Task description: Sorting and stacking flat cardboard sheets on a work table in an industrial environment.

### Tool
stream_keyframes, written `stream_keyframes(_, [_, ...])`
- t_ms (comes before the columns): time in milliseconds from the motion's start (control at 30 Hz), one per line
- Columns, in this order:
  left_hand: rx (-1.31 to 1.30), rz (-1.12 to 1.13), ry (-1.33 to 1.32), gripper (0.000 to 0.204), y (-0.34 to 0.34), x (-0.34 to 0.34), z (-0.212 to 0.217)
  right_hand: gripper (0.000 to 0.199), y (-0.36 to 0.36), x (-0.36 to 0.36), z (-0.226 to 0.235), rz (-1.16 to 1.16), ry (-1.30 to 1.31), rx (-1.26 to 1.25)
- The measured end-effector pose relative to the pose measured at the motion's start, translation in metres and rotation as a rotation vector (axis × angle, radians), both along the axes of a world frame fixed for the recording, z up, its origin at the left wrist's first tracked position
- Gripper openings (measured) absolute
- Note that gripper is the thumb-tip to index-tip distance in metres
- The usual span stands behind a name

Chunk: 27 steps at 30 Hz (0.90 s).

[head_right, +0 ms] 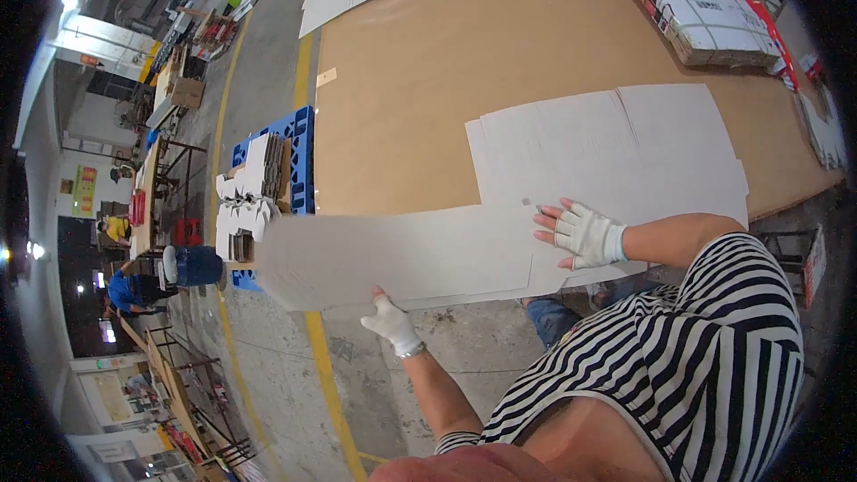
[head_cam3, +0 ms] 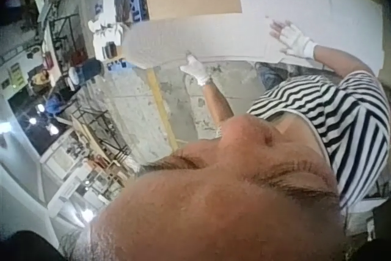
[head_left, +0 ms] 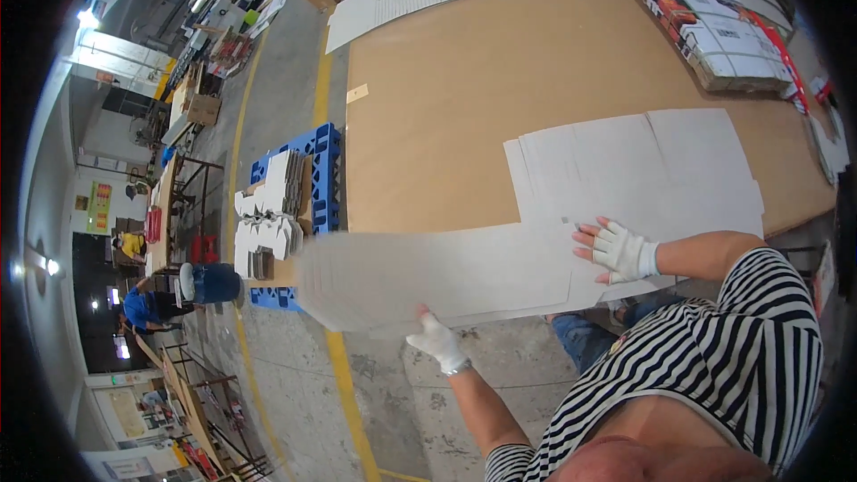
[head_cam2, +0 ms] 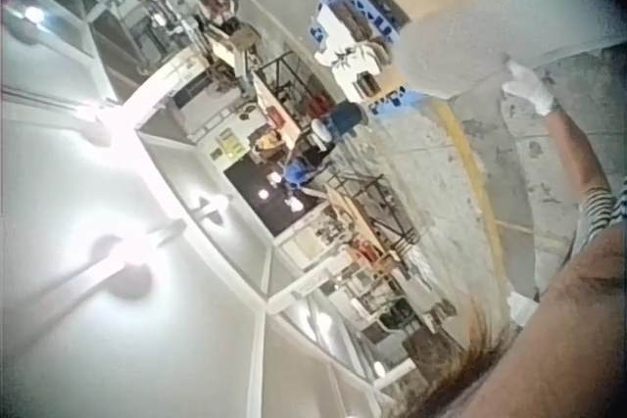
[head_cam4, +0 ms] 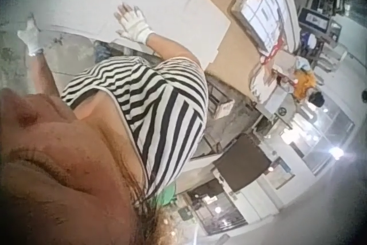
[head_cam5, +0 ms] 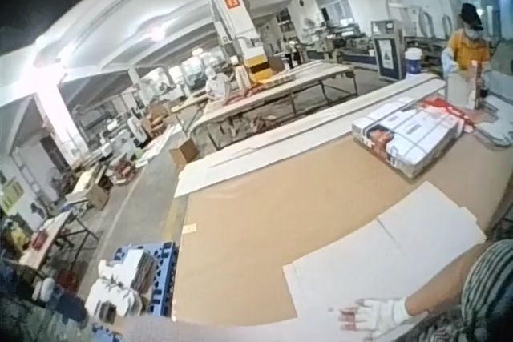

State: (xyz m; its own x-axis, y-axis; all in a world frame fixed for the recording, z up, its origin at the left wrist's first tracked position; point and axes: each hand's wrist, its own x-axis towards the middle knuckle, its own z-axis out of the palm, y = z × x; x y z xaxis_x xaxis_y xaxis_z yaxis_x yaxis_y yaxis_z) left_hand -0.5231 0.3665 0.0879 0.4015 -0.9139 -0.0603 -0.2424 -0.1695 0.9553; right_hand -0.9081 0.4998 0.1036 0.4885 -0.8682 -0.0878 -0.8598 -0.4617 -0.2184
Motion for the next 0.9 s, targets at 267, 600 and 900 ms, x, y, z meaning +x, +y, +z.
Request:
stream_keyframes(267, [-0.37, -0.237, 0.0, 0.036, 0.018, -0.035, 0.034, 0.071, 0.012, -0.011, 0.002, -0.048, -0.001, 0.036])
stream_keyframes(600, [0.051, 0.056, 0.23, 0.032, -0.006, -0.004, -0.013, 0.071, 0.012, -0.017, -0.009, -0.038, -0.011, 0.028])
stream_keyframes(900, [0.055, -0.111, 0.78, 0.04, -0.01, 0.03, -0.031, 0.072, 0.018, -0.021, -0.007, -0.021, -0.032, 0.038])
